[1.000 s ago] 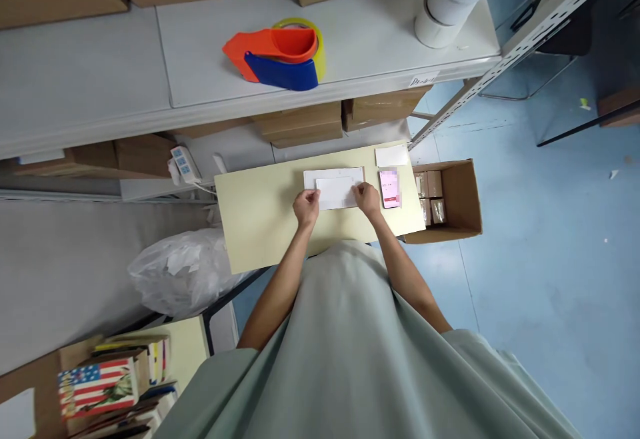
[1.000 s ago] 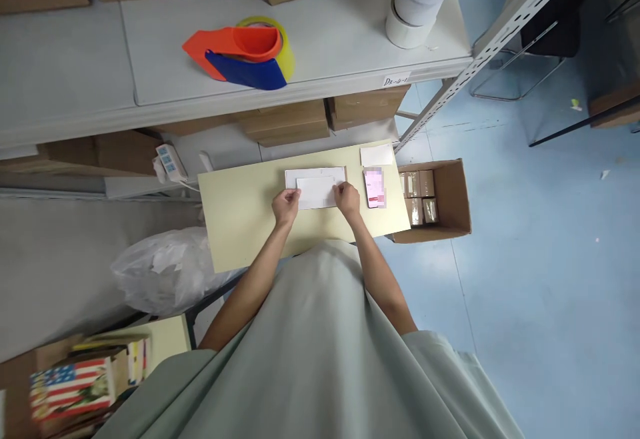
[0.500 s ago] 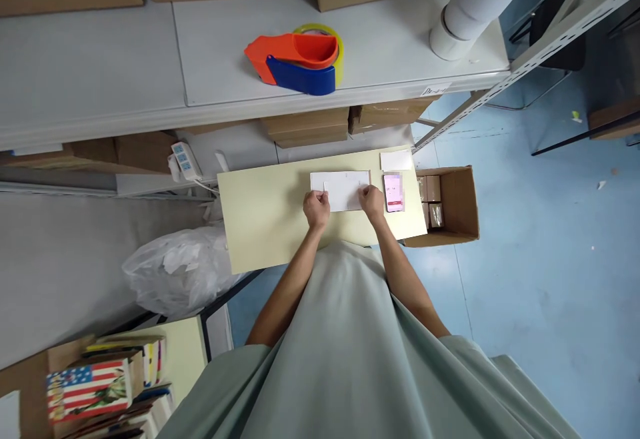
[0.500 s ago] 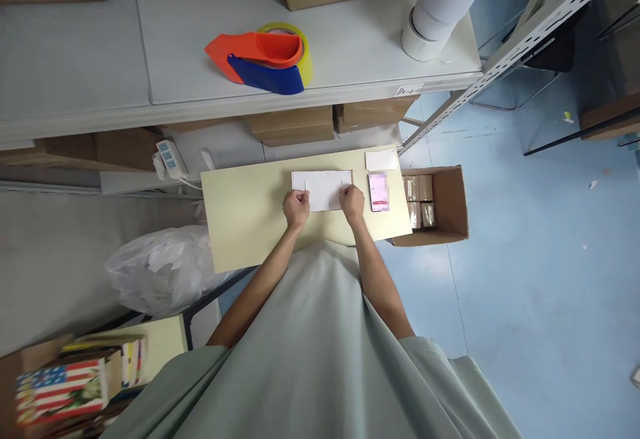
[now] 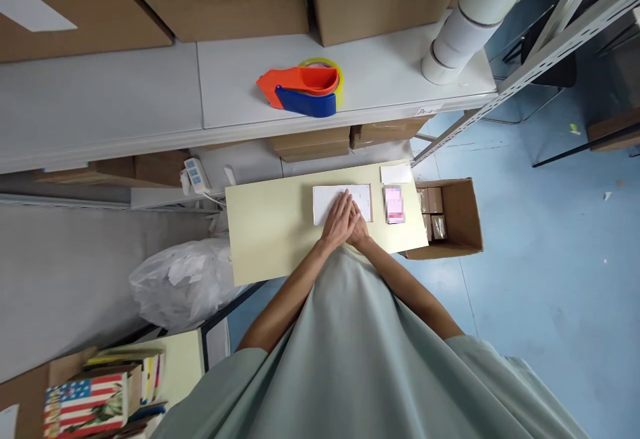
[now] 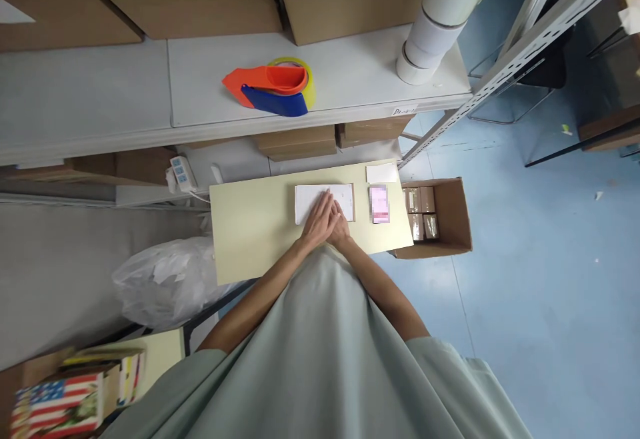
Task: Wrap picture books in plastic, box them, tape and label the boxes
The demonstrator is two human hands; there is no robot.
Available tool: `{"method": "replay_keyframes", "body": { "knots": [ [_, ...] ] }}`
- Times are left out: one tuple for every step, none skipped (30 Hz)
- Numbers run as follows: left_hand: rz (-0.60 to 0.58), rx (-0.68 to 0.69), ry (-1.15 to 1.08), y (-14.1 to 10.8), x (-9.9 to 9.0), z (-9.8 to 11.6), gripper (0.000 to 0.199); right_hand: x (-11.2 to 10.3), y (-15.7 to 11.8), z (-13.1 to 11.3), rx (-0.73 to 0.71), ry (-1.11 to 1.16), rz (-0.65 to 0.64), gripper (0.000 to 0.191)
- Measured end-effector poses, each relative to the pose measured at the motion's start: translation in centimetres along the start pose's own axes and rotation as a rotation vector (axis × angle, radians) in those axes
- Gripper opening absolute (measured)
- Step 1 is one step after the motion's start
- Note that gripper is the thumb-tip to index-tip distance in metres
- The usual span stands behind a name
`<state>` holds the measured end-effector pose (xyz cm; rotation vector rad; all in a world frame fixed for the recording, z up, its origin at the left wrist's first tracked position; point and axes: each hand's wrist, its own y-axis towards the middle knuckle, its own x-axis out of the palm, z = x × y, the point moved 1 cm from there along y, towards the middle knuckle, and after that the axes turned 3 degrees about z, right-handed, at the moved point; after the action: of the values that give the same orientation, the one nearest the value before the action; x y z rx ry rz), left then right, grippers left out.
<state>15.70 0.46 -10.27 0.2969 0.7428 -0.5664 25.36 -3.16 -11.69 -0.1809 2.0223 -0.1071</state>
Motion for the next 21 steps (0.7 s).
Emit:
{"method": "replay_keyframes", "body": {
  "knots": [
    [-0.03, 0.009, 0.022, -0.2, 0.6, 0.0, 0.07, 0.8, -0.1, 0.1, -0.024, -0.006, -0.022, 0.078],
    [-0.043, 0.002, 0.043, -0.4, 1.0, -0.1, 0.072, 1.4, -0.3, 0.2, -0.038, -0.009, -0.026, 0.078],
    [-0.045, -0.01, 0.061, -0.5, 1.2, -0.3, 0.073, 1.7, -0.3, 0.4, -0.049, -0.01, -0.019, 0.078],
    [-0.044, -0.019, 0.079, -0.6, 1.4, -0.6, 0.075, 1.9, -0.3, 0.7, -0.06, -0.012, -0.008, 0.078],
    [-0.045, -0.023, 0.098, -0.7, 1.4, -1.0, 0.076, 1.9, -0.4, 0.9, -0.07, -0.014, -0.001, 0.077],
    [-0.053, -0.023, 0.121, -0.8, 1.3, -1.5, 0.077, 1.8, -0.4, 1.2, -0.074, -0.017, 0.008, 0.077],
    [-0.069, -0.022, 0.147, -0.9, 1.1, -1.9, 0.078, 1.7, -0.5, 1.6, -0.068, -0.022, 0.022, 0.078],
    [-0.088, -0.022, 0.175, -1.1, 0.9, -2.5, 0.078, 1.4, -0.7, 2.1, -0.053, -0.028, 0.041, 0.08],
    [-0.107, -0.027, 0.204, -1.4, 0.6, -3.0, 0.079, 1.2, -1.0, 2.6, -0.031, -0.035, 0.064, 0.083],
    [-0.12, -0.039, 0.231, -1.7, 0.3, -3.5, 0.079, 0.9, -1.3, 3.3, -0.004, -0.041, 0.089, 0.088],
    [-0.127, -0.054, 0.254, -2.0, 0.0, -4.1, 0.08, 0.7, -1.7, 3.9, 0.022, -0.047, 0.11, 0.093],
    [-0.127, -0.071, 0.271, -2.4, -0.2, -4.5, 0.081, 0.5, -2.2, 4.6, 0.041, -0.052, 0.125, 0.098],
    [-0.122, -0.088, 0.282, -2.7, -0.3, -4.9, 0.082, 0.3, -2.7, 5.2, 0.048, -0.057, 0.131, 0.1],
    [-0.114, -0.102, 0.289, -3.0, -0.4, -5.2, 0.083, 0.2, -3.1, 5.7, 0.048, -0.062, 0.132, 0.101],
    [-0.104, -0.115, 0.292, -3.2, -0.5, -5.4, 0.084, 0.2, -3.5, 6.1, 0.042, -0.067, 0.131, 0.101],
    [-0.097, -0.123, 0.294, -3.3, -0.4, -5.5, 0.085, 0.1, -3.8, 6.4, 0.034, -0.071, 0.13, 0.102],
    [-0.093, -0.129, 0.295, -3.4, -0.4, -5.5, 0.085, 0.1, -4.0, 6.6, 0.027, -0.073, 0.129, 0.103],
    [-0.092, -0.13, 0.295, -3.5, -0.3, -5.5, 0.085, 0.1, -4.1, 6.7, 0.02, -0.073, 0.13, 0.106],
    [-0.093, -0.129, 0.296, -3.5, -0.2, -5.5, 0.085, 0.2, -4.2, 6.7, 0.013, -0.072, 0.13, 0.108],
    [-0.095, -0.127, 0.297, -3.5, -0.2, -5.4, 0.085, 0.2, -4.1, 6.7, 0.001, -0.069, 0.127, 0.11],
    [-0.097, -0.124, 0.298, -3.4, -0.2, -5.4, 0.085, 0.2, -4.0, 6.6, -0.02, -0.065, 0.119, 0.11]
  ]
}}
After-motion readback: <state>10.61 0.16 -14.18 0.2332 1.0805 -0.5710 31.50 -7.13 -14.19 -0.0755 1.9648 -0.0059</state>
